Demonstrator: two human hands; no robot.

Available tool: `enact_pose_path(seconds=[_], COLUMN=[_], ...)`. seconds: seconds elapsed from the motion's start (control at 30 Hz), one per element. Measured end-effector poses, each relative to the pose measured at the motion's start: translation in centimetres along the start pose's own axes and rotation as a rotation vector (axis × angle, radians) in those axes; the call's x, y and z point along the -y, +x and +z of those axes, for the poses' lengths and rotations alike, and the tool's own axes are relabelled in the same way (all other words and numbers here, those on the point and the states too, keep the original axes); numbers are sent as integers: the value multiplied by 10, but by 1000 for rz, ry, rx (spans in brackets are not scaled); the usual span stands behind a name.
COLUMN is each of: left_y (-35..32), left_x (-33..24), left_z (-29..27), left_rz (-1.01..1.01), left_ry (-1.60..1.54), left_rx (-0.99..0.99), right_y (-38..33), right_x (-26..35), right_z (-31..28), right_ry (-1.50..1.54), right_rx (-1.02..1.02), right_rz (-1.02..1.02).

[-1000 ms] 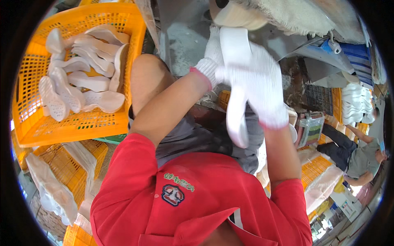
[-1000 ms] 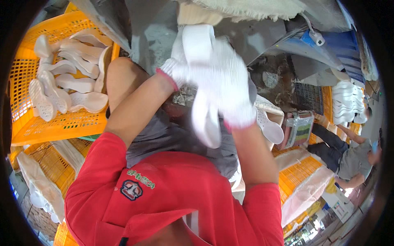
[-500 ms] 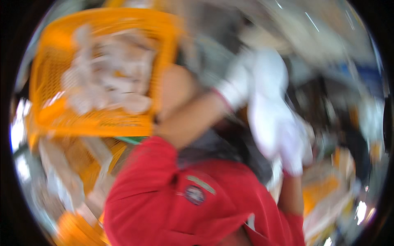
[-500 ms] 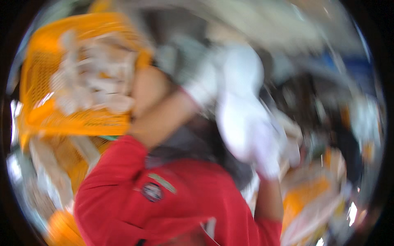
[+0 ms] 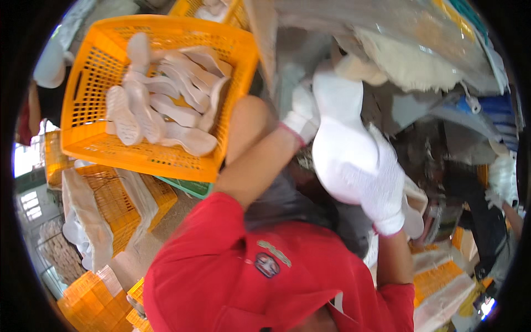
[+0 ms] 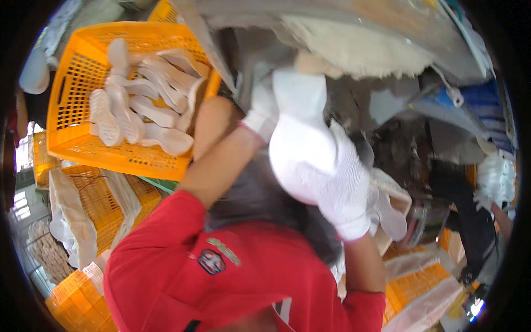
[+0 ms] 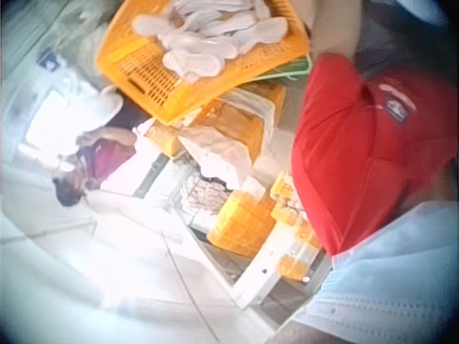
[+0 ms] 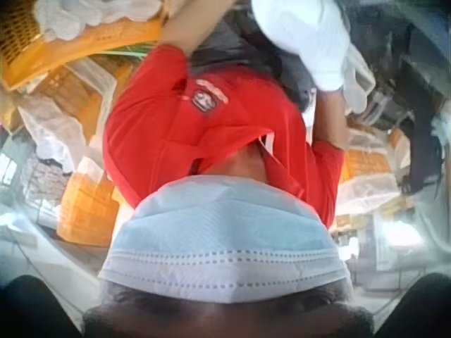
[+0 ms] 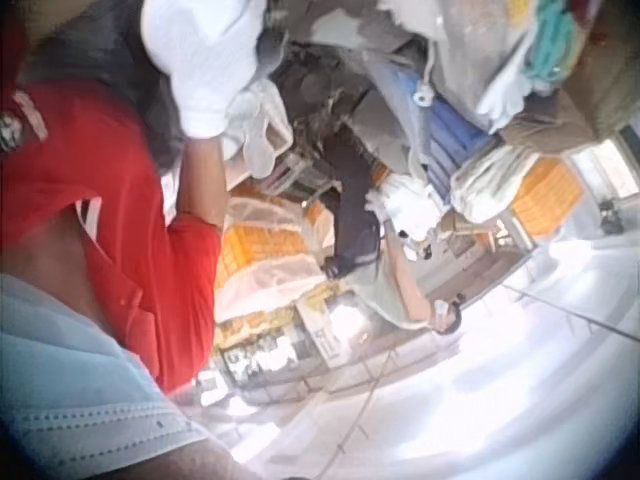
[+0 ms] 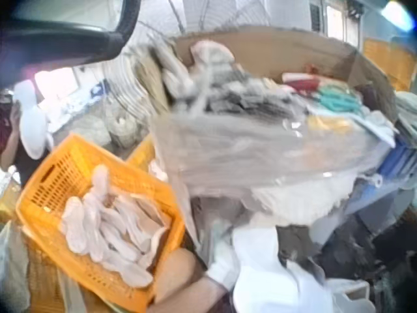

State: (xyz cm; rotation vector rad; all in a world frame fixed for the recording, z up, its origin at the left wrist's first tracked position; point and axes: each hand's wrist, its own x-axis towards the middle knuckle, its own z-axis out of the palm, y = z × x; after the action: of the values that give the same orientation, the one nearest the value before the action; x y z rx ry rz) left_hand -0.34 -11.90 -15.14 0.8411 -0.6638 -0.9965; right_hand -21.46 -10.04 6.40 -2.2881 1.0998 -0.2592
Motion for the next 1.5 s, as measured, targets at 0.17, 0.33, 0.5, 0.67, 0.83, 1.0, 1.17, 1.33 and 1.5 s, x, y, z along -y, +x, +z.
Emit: enact_pose_path(seconds=[0.17, 0.33, 0.5, 0.67, 0.83, 1.0, 1.17, 1.33, 1.5], left_y=[-27, 2, -23, -92, -145, -149, -113, -85, -119], left_x=[26, 23, 36, -45, -278, -495, -566, -552, -524], left_z=[36, 24, 22, 39, -25, -121, -151, -157, -112], left_rz=[167, 7, -24, -241, 727, 994, 704, 994, 1216], left_ry=[893, 114, 81, -23, 1370, 1944, 2111, 1897, 1662], left_rx=[118, -98, -2, -1, -419, -1014, -1256, -1072, -842], right_y=[-49, -23, -61, -84, -59, -53, -69, -104, -80], right_x=[-32, -32, -26, -31, -29, -25, -51, -68, 3], right_z=[5, 11, 9, 6, 17, 21, 10, 6, 20], right_ry=[74, 69, 81, 159, 14, -49, -88, -122, 335], right_rx=[85, -126, -96, -87, -87, -80, -88, -88, -115], right_rz=[242, 17, 57, 97, -18, -37, -43, -34, -97])
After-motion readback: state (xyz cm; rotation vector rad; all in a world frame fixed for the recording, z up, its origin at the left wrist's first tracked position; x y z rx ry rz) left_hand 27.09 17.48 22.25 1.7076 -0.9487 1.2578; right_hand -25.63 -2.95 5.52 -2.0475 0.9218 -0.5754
